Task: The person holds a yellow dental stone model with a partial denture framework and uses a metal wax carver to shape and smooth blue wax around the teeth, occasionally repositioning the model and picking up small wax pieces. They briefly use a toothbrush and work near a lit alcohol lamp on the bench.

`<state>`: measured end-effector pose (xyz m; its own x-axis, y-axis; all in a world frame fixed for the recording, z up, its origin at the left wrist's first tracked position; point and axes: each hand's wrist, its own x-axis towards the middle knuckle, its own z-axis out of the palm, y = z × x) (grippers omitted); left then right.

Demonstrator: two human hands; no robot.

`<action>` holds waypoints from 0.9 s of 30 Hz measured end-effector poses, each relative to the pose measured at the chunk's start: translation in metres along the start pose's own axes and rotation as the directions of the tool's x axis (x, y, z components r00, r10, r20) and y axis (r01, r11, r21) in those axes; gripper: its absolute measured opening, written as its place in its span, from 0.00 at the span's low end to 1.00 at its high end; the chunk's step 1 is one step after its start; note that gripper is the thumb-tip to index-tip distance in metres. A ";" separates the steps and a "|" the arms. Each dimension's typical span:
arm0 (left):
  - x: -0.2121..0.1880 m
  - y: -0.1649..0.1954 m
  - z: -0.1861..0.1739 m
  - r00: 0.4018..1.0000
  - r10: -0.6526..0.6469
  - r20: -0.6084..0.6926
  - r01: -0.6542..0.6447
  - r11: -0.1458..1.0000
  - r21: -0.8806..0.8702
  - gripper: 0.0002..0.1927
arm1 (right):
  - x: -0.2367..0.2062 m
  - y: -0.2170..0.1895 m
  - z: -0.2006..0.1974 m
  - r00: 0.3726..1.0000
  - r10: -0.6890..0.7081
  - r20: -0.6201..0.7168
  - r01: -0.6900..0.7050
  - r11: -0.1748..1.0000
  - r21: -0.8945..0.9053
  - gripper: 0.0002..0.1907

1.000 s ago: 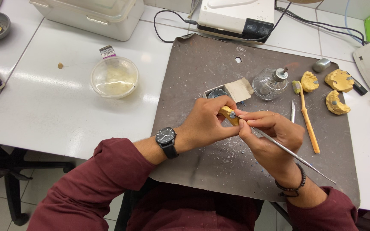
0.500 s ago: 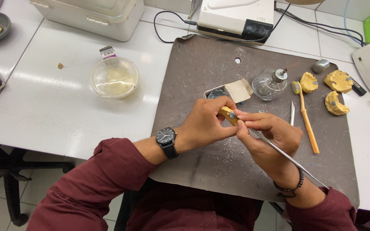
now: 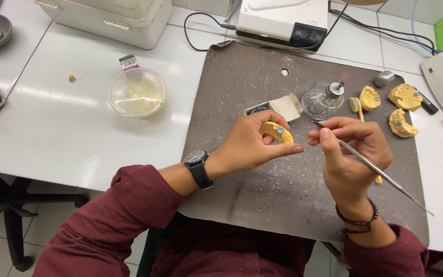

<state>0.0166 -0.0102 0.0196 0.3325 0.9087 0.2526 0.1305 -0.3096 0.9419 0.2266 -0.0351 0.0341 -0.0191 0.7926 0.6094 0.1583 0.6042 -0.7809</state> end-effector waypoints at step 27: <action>0.001 -0.002 0.002 0.998 0.066 -0.015 -0.065 0.997 0.045 0.17 | 0.000 -0.010 0.019 0.985 -0.036 0.169 0.078 0.966 -0.248 0.07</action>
<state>0.0182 -0.0092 0.0171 0.3267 0.8902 0.3175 0.1508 -0.3807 0.9123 0.2064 -0.0393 0.0396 -0.1912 0.7727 0.6054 0.3959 0.6250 -0.6727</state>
